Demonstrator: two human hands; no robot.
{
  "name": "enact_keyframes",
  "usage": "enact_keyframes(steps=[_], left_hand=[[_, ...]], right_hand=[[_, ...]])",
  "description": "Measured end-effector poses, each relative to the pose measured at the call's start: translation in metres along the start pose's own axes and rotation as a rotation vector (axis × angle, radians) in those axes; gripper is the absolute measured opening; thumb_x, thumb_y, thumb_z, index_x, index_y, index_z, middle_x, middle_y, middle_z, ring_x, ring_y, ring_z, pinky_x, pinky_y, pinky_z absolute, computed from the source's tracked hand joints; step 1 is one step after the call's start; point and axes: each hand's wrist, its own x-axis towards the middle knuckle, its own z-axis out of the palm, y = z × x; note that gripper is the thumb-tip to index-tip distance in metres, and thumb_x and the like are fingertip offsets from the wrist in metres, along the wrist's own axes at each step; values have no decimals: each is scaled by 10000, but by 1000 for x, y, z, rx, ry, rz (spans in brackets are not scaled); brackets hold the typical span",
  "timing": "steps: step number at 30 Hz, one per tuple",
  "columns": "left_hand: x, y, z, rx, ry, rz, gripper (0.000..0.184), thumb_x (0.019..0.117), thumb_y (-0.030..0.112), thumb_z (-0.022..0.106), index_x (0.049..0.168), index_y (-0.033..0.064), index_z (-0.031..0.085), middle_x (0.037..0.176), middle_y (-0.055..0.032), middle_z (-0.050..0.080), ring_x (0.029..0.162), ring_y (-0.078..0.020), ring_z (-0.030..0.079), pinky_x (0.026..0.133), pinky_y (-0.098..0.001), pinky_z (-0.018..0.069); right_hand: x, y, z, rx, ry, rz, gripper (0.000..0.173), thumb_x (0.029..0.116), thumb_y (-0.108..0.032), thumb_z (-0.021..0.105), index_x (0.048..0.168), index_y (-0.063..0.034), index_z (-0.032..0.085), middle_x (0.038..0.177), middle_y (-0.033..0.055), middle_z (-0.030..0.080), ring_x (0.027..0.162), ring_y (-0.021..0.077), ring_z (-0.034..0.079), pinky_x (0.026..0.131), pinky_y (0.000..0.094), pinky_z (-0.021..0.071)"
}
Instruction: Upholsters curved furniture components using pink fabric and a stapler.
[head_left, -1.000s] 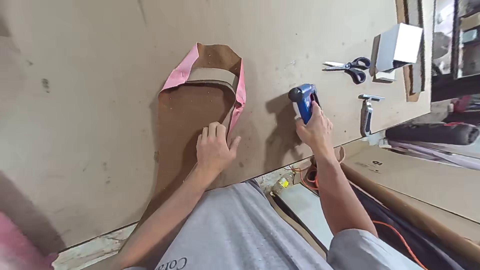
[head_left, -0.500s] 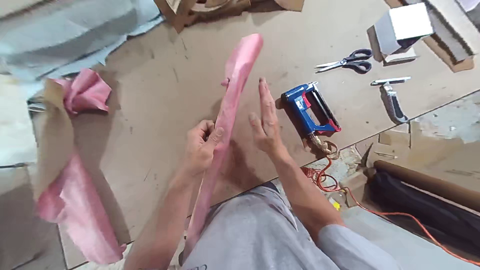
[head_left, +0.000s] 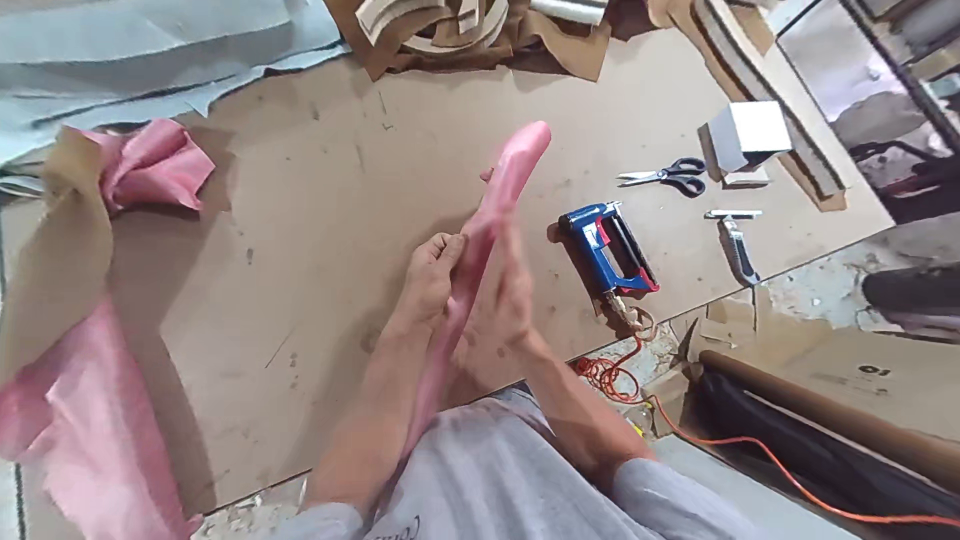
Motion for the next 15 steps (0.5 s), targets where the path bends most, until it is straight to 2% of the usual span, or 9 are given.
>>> enact_keyframes(steps=[1,2,3,4,5,7,8,10,15], left_hand=[[26,0,8,-45,-13,-45,132,1008,124,621,1043,31,708,909,-24,703,819,-71,682,758,-242,588],[41,1,13,-73,-60,-119,143,1029,110,585,991,16,685,830,-36,683,753,-92,676,715,-260,592],[48,2,19,-76,-94,-193,190,1070,161,531,973,36,636,792,-28,646,718,-92,645,698,-265,571],[51,0,22,-80,-95,-228,224,1083,190,508,956,43,619,771,-26,633,699,-92,632,690,-271,564],[55,-4,21,-95,-75,-244,245,1085,210,511,945,39,618,766,-33,632,695,-98,626,690,-280,558],[63,-16,11,-149,-30,-264,226,1073,181,528,971,13,641,781,-42,653,709,-104,651,697,-291,579],[65,-28,5,-192,-24,-253,186,1038,118,537,974,-1,665,792,-42,661,732,-109,666,714,-304,589],[67,-38,-1,-281,-40,-238,156,1020,63,544,997,-18,674,829,-66,707,782,-133,714,762,-331,617],[68,-36,6,-359,29,-279,146,1016,90,618,1015,-55,632,833,-112,694,754,-159,710,745,-327,621]], right_hand=[[19,11,-15,-74,44,6,962,969,-798,158,1621,-109,316,1715,78,219,1582,214,188,1290,510,191],[38,23,-25,-162,55,-1,963,974,-782,135,1646,-97,226,1736,105,100,1602,243,87,1297,515,137],[51,35,-27,-233,72,-48,906,1020,-686,146,1633,-21,208,1726,179,82,1602,307,61,1304,537,110],[55,41,-23,-289,63,-85,862,1052,-614,168,1618,35,196,1711,232,85,1597,345,67,1305,549,105],[53,39,-14,-366,26,-109,805,1066,-541,181,1597,60,244,1697,255,130,1591,371,92,1299,575,103],[30,22,9,-517,-115,-138,750,1057,-512,187,1527,8,454,1670,219,276,1576,392,165,1270,637,107],[17,10,20,-555,-191,-145,800,1040,-560,124,1514,-39,503,1664,160,330,1578,375,176,1259,655,80],[4,-1,31,-513,-231,-173,936,1006,-648,-6,1543,-40,462,1660,128,352,1587,338,166,1260,654,36],[4,4,32,-489,-141,-213,887,1027,-614,6,1581,-37,391,1645,123,381,1581,310,208,1275,618,67]])
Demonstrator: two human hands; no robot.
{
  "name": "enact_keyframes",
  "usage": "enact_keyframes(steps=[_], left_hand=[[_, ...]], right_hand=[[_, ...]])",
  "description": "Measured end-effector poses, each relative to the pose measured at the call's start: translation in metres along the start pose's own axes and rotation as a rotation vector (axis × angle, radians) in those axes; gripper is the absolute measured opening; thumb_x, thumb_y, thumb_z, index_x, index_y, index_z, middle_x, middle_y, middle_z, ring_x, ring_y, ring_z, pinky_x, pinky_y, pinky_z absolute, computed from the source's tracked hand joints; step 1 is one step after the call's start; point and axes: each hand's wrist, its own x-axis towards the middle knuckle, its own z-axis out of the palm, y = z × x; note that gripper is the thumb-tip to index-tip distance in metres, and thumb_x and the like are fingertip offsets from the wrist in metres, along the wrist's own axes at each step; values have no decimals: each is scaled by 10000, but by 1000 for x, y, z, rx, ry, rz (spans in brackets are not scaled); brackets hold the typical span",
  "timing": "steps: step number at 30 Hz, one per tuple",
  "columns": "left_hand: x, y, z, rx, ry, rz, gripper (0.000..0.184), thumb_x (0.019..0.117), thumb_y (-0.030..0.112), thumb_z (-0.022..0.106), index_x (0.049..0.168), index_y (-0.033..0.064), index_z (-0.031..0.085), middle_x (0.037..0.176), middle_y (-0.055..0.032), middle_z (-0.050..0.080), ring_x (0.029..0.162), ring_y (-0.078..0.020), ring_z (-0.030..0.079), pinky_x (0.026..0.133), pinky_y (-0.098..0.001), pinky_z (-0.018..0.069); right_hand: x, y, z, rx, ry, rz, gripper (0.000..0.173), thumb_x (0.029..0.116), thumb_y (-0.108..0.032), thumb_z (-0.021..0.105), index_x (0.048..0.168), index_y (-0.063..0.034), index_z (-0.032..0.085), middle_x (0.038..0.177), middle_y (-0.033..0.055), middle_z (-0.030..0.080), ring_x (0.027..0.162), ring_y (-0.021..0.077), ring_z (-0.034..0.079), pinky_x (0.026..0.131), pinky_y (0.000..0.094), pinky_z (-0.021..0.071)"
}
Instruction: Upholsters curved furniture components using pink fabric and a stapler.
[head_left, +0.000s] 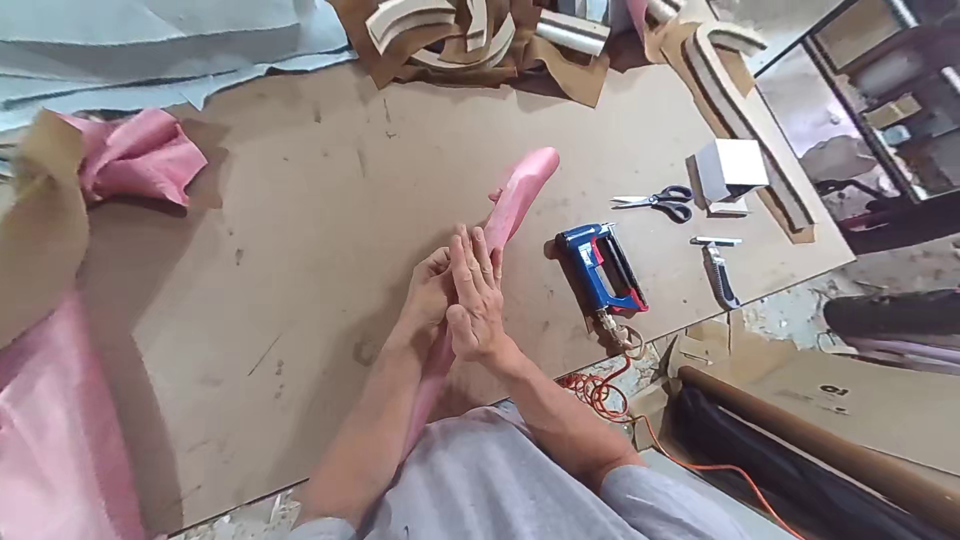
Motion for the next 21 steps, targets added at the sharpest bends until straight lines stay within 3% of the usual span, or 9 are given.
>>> enact_keyframes(steps=[3,5,7,9,11,14,17,19,21], left_hand=[[-8,2,4,-13,68,59,119,969,29,658,1000,-86,654,832,-139,703,746,-174,713,727,-334,625],[-17,18,12,72,104,30,99,992,50,638,989,-49,643,803,-91,690,717,-136,690,688,-289,610],[-20,27,17,184,96,20,182,1001,141,663,872,13,648,720,-42,650,643,-99,631,630,-258,556],[-24,35,20,261,24,30,221,1019,185,646,841,55,627,700,-18,624,627,-80,608,618,-244,540],[-24,47,26,356,-60,73,228,1043,167,600,835,76,583,666,10,583,583,-53,573,577,-212,516],[-12,53,25,360,-54,182,220,1050,148,580,838,95,555,650,39,555,563,-30,544,565,-194,496],[-1,24,4,164,-79,271,146,1019,119,539,1004,29,653,833,-17,674,774,-78,658,747,-284,579],[5,6,-7,178,-145,385,205,1026,95,520,1126,-43,635,968,-60,689,911,-101,672,865,-305,572],[-7,22,13,261,-45,295,142,983,26,552,893,64,655,733,57,671,681,-8,649,665,-195,561]], right_hand=[[-1,-2,-3,63,-35,20,884,1023,-625,21,1556,-63,448,1637,111,400,1575,302,228,1267,630,74],[4,5,-19,294,-13,66,889,1028,-663,103,1497,-29,512,1623,143,412,1551,298,291,1276,589,170],[25,34,-47,349,73,76,886,1023,-714,152,1569,-65,410,1684,109,294,1560,253,260,1283,512,237],[55,73,-63,186,122,50,856,1050,-642,155,1618,-10,258,1726,161,106,1599,295,83,1301,527,117],[71,83,-60,57,111,46,819,1071,-572,173,1619,36,205,1725,194,57,1601,332,27,1300,557,64],[64,55,-38,-52,39,-46,763,1052,-525,189,1558,4,406,1683,221,238,1583,388,128,1270,635,77],[21,1,-18,72,-86,-138,822,1042,-593,85,1435,-95,607,1589,131,469,1550,358,276,1244,657,133],[20,0,-27,78,-184,-231,887,1022,-646,31,1410,-123,634,1545,86,533,1527,307,345,1242,606,180],[50,45,-45,8,-164,-198,816,1039,-579,120,1399,-45,622,1564,145,497,1528,337,333,1247,612,180]])
